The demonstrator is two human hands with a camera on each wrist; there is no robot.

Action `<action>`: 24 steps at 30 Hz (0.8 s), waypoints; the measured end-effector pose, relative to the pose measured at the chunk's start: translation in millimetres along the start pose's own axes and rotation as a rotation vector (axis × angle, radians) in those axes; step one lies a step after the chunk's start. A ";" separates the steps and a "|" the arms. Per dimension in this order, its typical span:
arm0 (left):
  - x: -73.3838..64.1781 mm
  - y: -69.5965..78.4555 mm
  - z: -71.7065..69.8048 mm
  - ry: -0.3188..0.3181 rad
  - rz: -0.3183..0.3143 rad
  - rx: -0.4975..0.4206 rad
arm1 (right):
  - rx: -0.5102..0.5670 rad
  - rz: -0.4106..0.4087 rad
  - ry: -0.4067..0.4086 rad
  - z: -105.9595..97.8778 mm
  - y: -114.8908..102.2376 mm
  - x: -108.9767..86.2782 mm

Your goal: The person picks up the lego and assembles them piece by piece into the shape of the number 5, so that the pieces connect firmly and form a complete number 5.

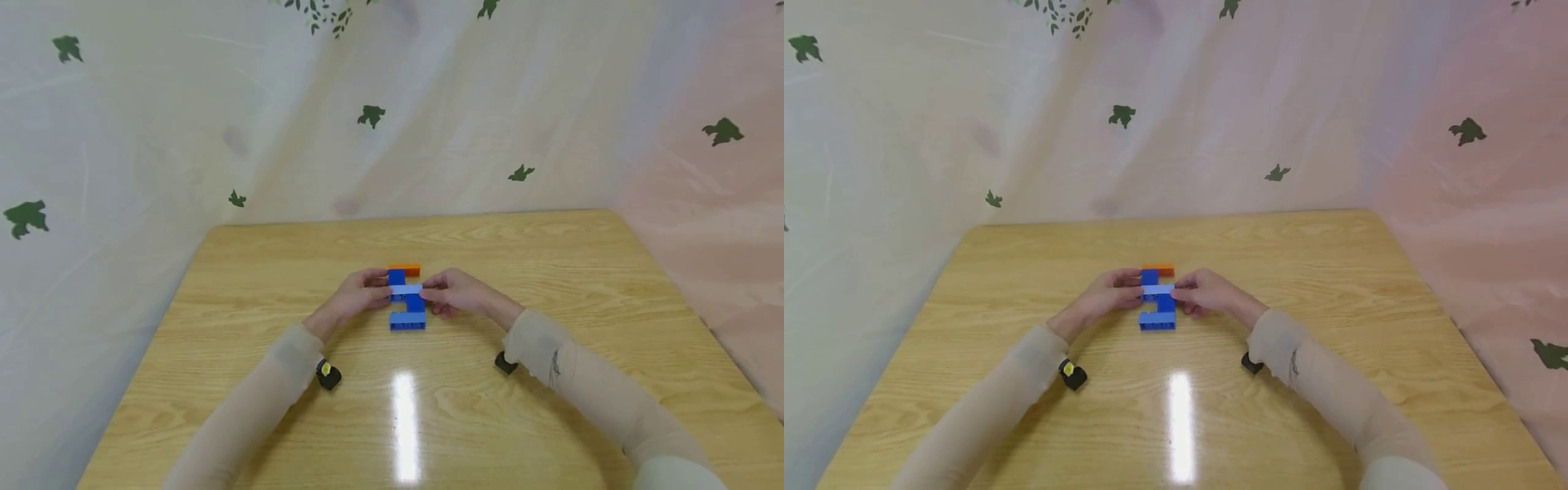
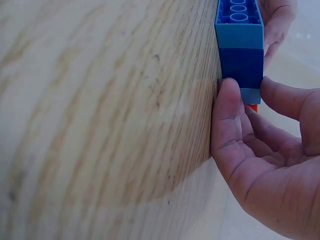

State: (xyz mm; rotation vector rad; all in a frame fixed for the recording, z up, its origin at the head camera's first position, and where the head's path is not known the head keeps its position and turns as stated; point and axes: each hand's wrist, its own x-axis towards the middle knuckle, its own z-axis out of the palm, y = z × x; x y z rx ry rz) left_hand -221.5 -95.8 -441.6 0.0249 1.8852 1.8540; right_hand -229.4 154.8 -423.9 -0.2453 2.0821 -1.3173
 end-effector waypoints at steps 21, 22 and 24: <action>-26.0 32.4 -29.5 0.055 0.331 0.666 | -0.386 -0.179 0.073 -46.9 -24.7 -32.5; -29.4 36.5 -34.7 0.063 0.367 0.719 | -0.430 -0.199 0.102 -51.5 -25.5 -35.1; -36.6 42.7 -46.6 0.086 0.422 0.840 | -0.532 -0.241 0.155 -59.3 -25.8 -40.6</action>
